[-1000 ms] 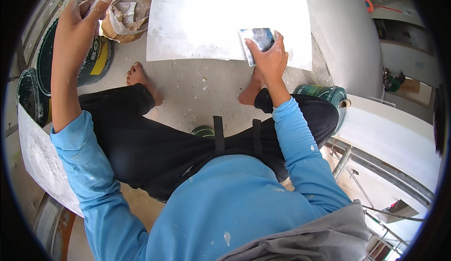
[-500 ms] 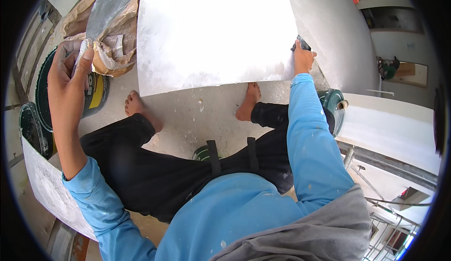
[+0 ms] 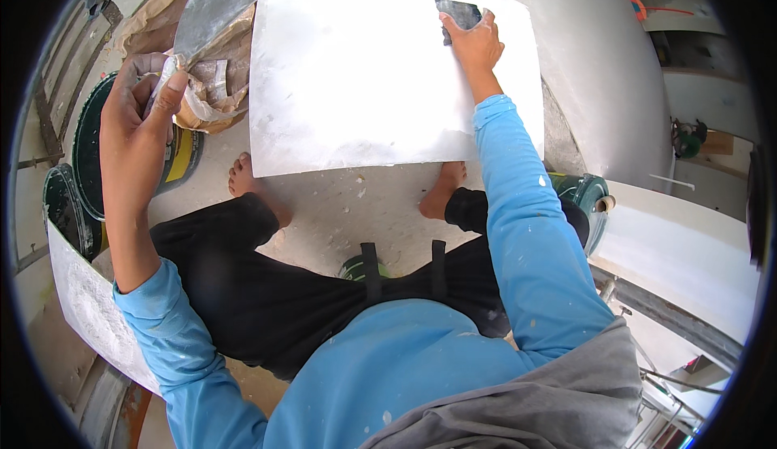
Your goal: The person sits on the floor and uses a trowel and a smaller scraper to smooth a white plaster-like substance on a large white board. They repeatedly scoop the material from a bag, spread it on the board, and scrape the surface to create a smooth finish.
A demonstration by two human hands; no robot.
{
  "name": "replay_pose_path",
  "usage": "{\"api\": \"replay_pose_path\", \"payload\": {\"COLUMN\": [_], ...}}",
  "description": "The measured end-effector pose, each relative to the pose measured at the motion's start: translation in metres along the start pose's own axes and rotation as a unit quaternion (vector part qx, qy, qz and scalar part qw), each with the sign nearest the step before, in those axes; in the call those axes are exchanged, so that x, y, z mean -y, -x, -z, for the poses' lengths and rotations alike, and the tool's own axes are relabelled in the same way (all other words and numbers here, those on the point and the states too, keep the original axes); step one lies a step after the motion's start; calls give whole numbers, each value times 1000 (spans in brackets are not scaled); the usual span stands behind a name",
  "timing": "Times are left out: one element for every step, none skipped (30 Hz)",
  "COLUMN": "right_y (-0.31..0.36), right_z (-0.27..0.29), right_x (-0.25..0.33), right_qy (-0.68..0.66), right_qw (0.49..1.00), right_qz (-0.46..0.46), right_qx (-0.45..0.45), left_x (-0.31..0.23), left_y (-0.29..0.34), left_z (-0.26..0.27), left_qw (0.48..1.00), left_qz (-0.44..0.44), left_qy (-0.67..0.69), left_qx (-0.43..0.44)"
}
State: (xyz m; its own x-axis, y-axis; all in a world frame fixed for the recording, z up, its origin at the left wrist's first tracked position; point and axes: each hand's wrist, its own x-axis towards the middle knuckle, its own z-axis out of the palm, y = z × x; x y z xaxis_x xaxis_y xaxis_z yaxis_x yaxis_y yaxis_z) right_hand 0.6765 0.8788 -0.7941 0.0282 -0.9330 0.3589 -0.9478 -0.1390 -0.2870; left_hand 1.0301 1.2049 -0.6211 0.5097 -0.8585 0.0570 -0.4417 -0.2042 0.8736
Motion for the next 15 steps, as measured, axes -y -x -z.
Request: {"api": "replay_pose_path", "payload": {"right_y": [10,19,28,35,45,57,68,79,90,98,106,113,118,124,132], "right_z": [-5,-7,-7,-11,-14,-17,-16,-13,-11,-4,2,6,11,17,26], "right_x": [25,50,68,84,99,114,127,139,148,156,159,162,163,163,167], "right_qy": [-16,-30,-45,-59,-72,-84,-88,-92,-95,-108,-114,-120,-123,-130,-144], "right_qw": [999,997,994,990,985,980,974,968,959,953,948,942,939,930,915], "right_qz": [36,60,94,126,150,175,203,231,260,264,277,291,295,317,348], "right_qx": [15,30,34,34,35,36,40,43,56,102,112,119,124,132,143], "left_x": [0,3,9,11,8,9,11,12,13,13,13,14,13,9,8], "left_y": [0,-1,-4,-6,-5,-6,-7,-9,-10,-11,-10,-10,-9,-6,0], "left_z": [2,3,3,6,9,10,9,9,11,11,10,9,7,9,12], "left_qw": [1000,1000,1000,1000,1000,1000,1000,999,999,999,1000,1000,999,1000,1000], "left_qz": [6,-1,-8,-17,14,14,12,10,7,1,-6,-14,-28,-24,-12], "left_qy": [-15,-16,-15,-16,-8,-18,-26,-35,-38,-32,-27,-20,-27,-16,-13], "left_qx": [5,1,-2,-6,7,1,-3,-7,6,5,5,2,-13,-9,-9]}}
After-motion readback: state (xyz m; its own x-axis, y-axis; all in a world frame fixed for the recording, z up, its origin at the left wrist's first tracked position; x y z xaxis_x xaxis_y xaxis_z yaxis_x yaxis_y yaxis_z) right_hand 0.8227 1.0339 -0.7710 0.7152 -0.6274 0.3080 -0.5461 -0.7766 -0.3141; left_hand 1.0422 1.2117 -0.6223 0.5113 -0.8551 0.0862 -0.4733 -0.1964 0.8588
